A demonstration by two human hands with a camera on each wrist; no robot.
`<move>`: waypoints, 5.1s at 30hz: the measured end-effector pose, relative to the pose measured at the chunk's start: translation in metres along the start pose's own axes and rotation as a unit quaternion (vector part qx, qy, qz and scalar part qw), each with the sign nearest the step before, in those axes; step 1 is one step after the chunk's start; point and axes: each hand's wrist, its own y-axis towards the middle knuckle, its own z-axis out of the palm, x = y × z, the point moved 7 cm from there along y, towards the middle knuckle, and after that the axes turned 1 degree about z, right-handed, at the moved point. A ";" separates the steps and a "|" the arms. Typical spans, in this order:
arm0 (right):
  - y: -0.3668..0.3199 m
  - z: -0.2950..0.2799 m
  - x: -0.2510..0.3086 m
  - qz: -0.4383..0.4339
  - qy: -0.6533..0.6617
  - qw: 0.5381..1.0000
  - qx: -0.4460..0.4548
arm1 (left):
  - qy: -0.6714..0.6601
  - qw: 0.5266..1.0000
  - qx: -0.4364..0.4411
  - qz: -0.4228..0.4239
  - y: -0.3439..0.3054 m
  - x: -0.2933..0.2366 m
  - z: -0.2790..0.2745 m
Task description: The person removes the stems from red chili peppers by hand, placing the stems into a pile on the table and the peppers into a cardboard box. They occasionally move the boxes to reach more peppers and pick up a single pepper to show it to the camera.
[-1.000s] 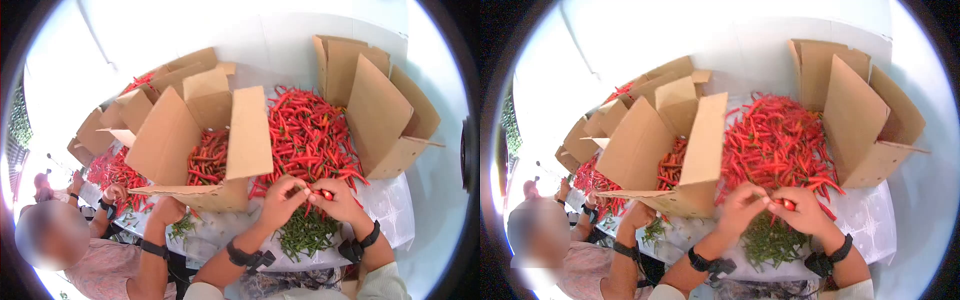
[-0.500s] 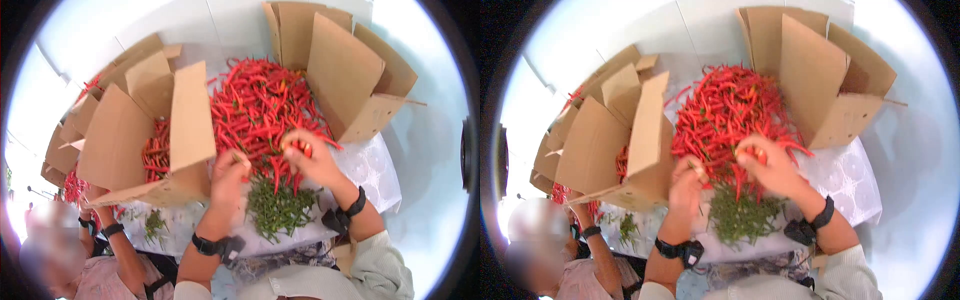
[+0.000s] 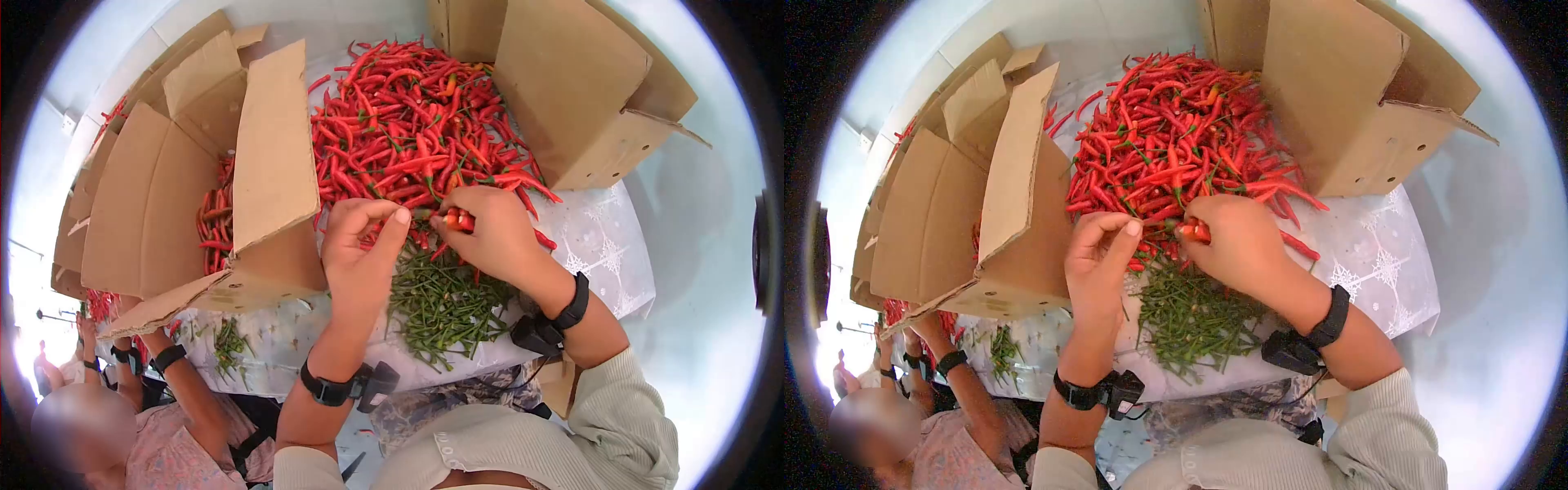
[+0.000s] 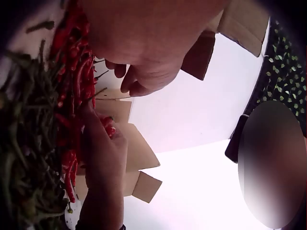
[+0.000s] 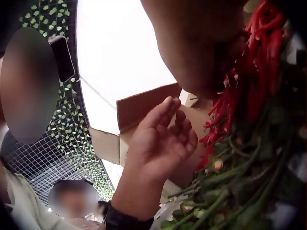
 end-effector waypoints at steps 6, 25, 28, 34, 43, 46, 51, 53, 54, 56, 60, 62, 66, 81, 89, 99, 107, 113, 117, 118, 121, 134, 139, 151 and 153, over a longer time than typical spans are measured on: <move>-0.002 -0.011 0.001 -0.042 0.081 0.991 -0.095 | 0.080 0.997 0.003 0.024 0.000 -0.001 0.003; -0.009 -0.008 0.024 -0.127 0.152 0.980 -0.036 | 0.169 0.971 0.039 0.163 -0.004 -0.031 0.012; -0.010 -0.007 0.025 -0.112 0.167 0.979 -0.018 | 0.101 0.987 0.058 0.109 -0.001 -0.021 0.013; -0.009 -0.012 0.026 -0.129 0.184 0.974 0.005 | -0.162 0.982 0.071 -0.061 -0.002 0.005 0.016; 0.002 -0.030 -0.035 0.143 0.317 0.935 -0.062 | -0.160 0.982 0.097 -0.035 0.003 0.005 0.002; 0.005 -0.037 -0.058 0.129 0.179 0.970 -0.101 | -0.167 0.978 0.110 -0.059 -0.003 -0.005 0.015; 0.005 -0.032 -0.042 0.150 0.037 0.988 -0.029 | -0.098 0.986 0.113 -0.068 -0.002 0.002 0.018; 0.003 -0.016 -0.039 0.093 0.009 0.995 -0.030 | -0.055 0.990 0.118 -0.058 -0.002 0.004 0.018; 0.004 -0.011 -0.038 0.060 0.020 0.996 -0.056 | -0.018 0.991 0.122 -0.053 -0.003 0.006 0.018; 0.003 -0.010 -0.040 0.069 0.076 0.993 -0.066 | 0.043 0.991 0.120 -0.027 -0.004 0.007 0.020; 0.003 -0.015 -0.042 0.149 0.319 0.934 -0.067 | 0.126 0.986 0.084 0.066 -0.004 -0.007 0.021; 0.002 -0.020 -0.035 0.161 0.424 0.890 -0.047 | 0.153 0.980 0.072 0.108 -0.003 -0.015 0.021; -0.001 -0.021 -0.025 0.138 0.471 0.869 -0.067 | 0.123 0.985 0.085 0.085 -0.004 -0.018 0.023; -0.003 -0.037 0.004 -0.127 0.128 0.979 -0.092 | 0.284 0.934 0.099 0.192 -0.009 -0.025 0.027; -0.008 -0.012 0.012 -0.155 0.094 0.981 0.073 | 0.268 0.929 0.183 0.179 -0.009 -0.027 0.034; 0.003 -0.029 -0.019 0.009 0.238 0.967 0.093 | 0.040 0.983 0.179 -0.017 -0.003 -0.006 0.023; 0.002 -0.020 -0.030 0.054 -0.019 0.998 0.007 | 0.112 0.973 0.170 0.106 -0.004 -0.020 0.026; 0.002 -0.014 -0.025 -0.004 -0.019 1.000 0.003 | 0.152 0.970 0.168 0.089 -0.005 -0.018 0.025; 0.002 -0.016 -0.021 -0.023 0.111 0.993 -0.019 | 0.137 0.982 0.126 0.041 -0.003 -0.013 0.022; 0.001 -0.016 -0.018 -0.010 0.136 0.991 -0.002 | 0.124 0.985 0.116 0.023 -0.003 -0.012 0.021; -0.004 -0.016 0.000 0.006 0.215 0.976 0.029 | 0.087 0.990 0.114 0.005 -0.003 -0.010 0.022; -0.008 -0.013 0.012 -0.078 0.240 0.964 0.085 | 0.050 0.983 0.164 0.070 0.001 -0.011 0.019; -0.008 -0.011 0.005 -0.037 0.312 0.939 0.137 | -0.123 0.975 0.185 -0.011 0.000 -0.004 0.021; 0.005 -0.015 -0.045 0.137 0.392 0.909 -0.009 | 0.067 0.991 0.102 0.049 0.003 -0.004 0.013; 0.005 -0.018 -0.031 0.053 0.207 0.976 -0.045 | 0.088 0.992 0.090 0.024 0.002 0.000 0.012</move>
